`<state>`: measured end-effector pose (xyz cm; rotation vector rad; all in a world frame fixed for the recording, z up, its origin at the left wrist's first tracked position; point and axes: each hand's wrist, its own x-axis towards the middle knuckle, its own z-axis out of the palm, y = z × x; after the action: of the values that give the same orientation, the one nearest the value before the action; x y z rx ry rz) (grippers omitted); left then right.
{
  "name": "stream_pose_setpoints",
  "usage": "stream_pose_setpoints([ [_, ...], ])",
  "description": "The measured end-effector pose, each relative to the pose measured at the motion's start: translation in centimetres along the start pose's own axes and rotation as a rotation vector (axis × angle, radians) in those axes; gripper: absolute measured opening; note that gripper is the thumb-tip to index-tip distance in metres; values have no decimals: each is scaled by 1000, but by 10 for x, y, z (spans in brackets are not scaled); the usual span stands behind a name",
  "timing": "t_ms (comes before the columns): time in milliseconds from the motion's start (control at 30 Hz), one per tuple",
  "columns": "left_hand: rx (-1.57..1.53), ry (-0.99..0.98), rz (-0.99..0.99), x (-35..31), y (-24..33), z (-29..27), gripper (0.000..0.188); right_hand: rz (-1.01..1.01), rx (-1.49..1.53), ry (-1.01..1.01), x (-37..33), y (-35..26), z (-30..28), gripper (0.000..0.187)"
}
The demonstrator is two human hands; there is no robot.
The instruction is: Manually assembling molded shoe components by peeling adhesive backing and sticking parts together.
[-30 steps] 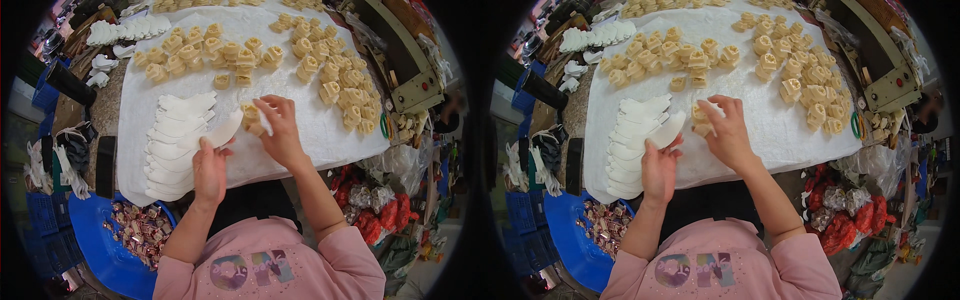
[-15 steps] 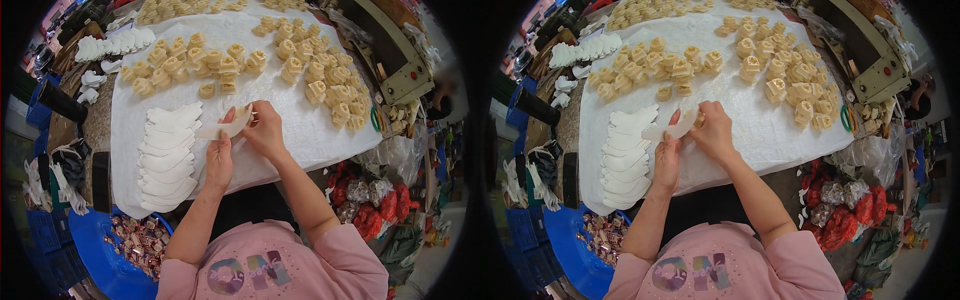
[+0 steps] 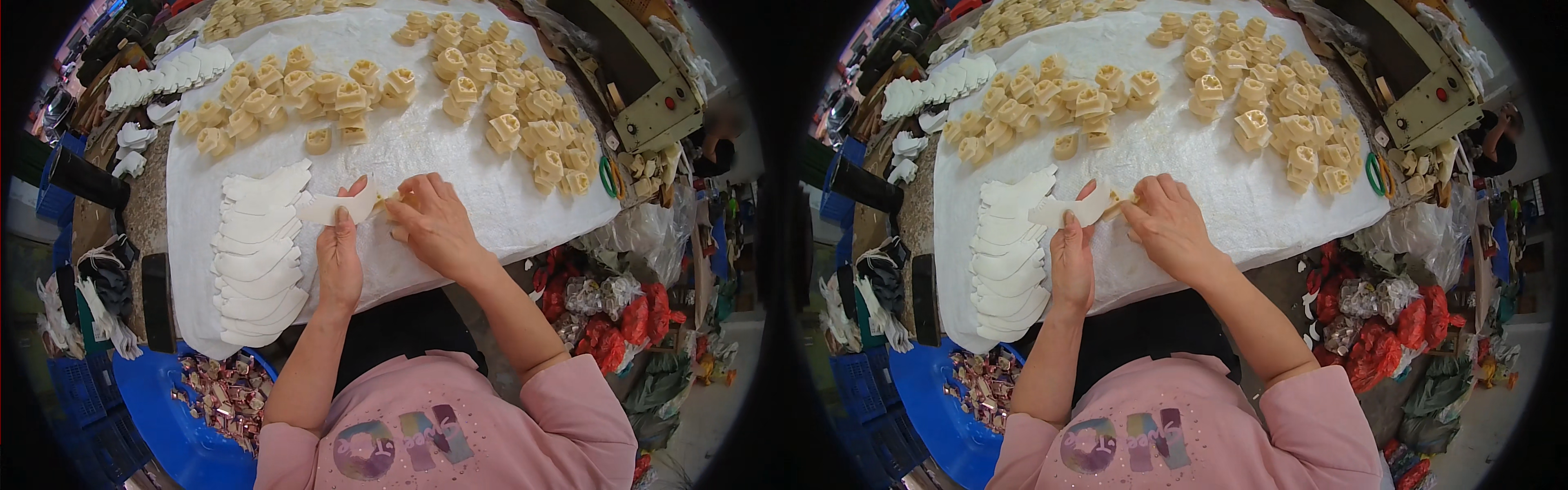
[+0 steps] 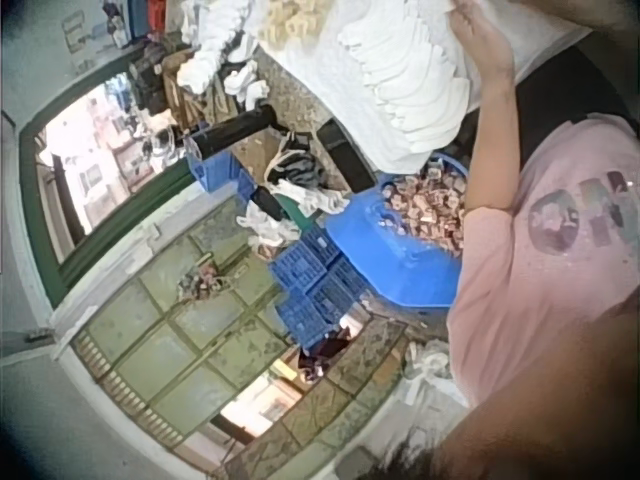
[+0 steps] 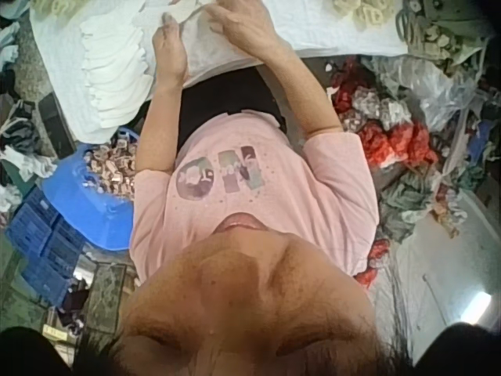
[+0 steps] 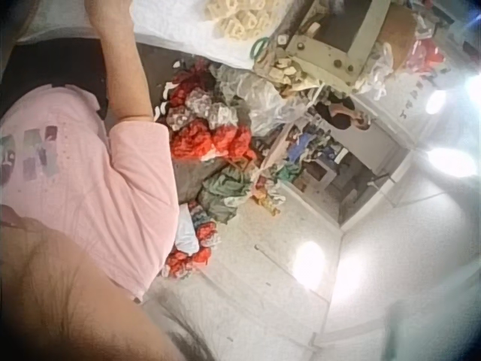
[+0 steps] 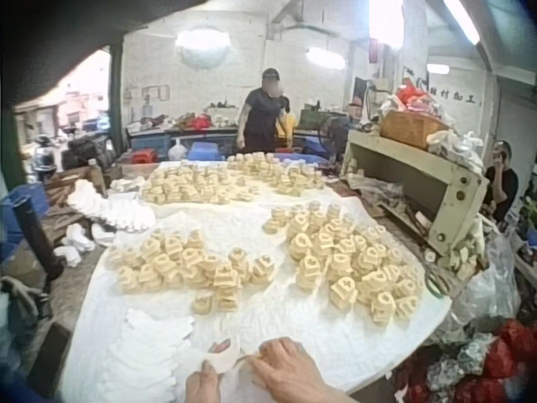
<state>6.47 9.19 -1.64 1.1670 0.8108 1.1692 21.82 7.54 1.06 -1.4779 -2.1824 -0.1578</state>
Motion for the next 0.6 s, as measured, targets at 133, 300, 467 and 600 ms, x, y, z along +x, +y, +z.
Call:
stream_pose_setpoints([
  [133, -22, -6, -42, 0, 7, 1, 48, 151, 56, -101, 2, -3, 4, 14],
  [300, -1, 38, 4, -1, 0, -1, 49, 196, 191, -145, 4, 3, 0, 14],
  [467, 13, 12, 8, 0, 7, 0, 46, 342, 473, -67, -6, 17, -2, 22],
  [600, -182, 101, -72, -2, 15, 2, 45, 423, 498, -110, -26, 21, -1, 26],
])
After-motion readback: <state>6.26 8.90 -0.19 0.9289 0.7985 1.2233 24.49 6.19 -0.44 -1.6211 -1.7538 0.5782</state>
